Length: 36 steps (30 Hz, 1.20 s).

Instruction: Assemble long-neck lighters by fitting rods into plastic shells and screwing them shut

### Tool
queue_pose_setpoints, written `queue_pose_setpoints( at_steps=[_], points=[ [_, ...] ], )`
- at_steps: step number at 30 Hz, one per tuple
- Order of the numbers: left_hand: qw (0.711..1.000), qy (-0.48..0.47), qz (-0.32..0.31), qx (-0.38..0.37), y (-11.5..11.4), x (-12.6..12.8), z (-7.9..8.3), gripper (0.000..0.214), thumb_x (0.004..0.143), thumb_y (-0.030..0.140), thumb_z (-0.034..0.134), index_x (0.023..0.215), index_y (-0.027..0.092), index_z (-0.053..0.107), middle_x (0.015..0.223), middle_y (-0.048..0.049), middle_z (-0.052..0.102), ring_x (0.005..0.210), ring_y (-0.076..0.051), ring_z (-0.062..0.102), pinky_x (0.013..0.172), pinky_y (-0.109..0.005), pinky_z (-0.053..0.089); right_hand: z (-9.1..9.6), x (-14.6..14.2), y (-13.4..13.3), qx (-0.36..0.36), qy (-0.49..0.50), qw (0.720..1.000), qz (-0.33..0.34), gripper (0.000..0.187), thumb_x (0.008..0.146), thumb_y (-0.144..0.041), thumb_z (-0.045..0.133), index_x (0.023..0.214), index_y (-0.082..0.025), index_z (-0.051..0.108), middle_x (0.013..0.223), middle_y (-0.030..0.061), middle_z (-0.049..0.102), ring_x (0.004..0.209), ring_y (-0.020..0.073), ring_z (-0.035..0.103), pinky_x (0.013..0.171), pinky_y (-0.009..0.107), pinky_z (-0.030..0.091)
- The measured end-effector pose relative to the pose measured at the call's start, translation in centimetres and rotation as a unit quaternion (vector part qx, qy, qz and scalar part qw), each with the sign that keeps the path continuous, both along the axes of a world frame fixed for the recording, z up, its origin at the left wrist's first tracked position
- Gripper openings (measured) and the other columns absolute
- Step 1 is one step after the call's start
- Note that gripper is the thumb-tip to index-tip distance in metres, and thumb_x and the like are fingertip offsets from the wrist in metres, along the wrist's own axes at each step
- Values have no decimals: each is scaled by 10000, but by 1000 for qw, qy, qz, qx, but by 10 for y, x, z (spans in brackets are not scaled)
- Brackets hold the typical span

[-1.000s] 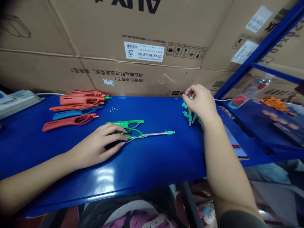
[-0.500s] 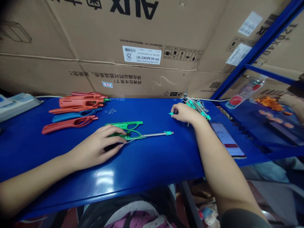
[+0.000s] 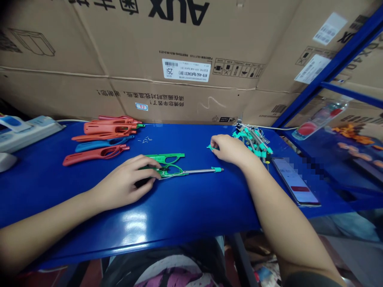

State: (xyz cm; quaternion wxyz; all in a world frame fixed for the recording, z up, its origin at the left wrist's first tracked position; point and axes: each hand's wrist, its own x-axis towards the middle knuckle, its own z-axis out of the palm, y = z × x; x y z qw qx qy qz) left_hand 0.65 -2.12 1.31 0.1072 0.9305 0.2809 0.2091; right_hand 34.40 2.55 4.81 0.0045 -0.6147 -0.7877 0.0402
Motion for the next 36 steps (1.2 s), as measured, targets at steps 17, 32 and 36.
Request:
queue_pose_setpoints(
  at_steps=[17,32,36],
  points=[
    [999,-32,43,-3,5,0,-5,164,956,156,541,1036,185,681,1074,-77,696,1005,-228,611,905,-389,514,-1,-8,-1,-12,-6,1000,24,68,881,-204,580,872,-190,647,933,65,714,771,188,628,630,280,399],
    [998,-17,52,-13,4,3,-5,182,955,273,626,1111,198,683,1101,-74,712,1036,-243,613,924,-399,473,4,-66,-44,-6,86,967,240,115,1000,-263,515,955,-195,597,949,41,662,745,159,571,639,267,364],
    [998,-9,60,-10,4,2,-7,214,962,280,604,1156,210,665,1148,-77,706,1077,-248,617,931,-406,447,0,-69,-44,-8,77,961,266,114,1003,-267,505,954,-195,578,938,41,650,741,160,562,644,272,363]
  ],
)
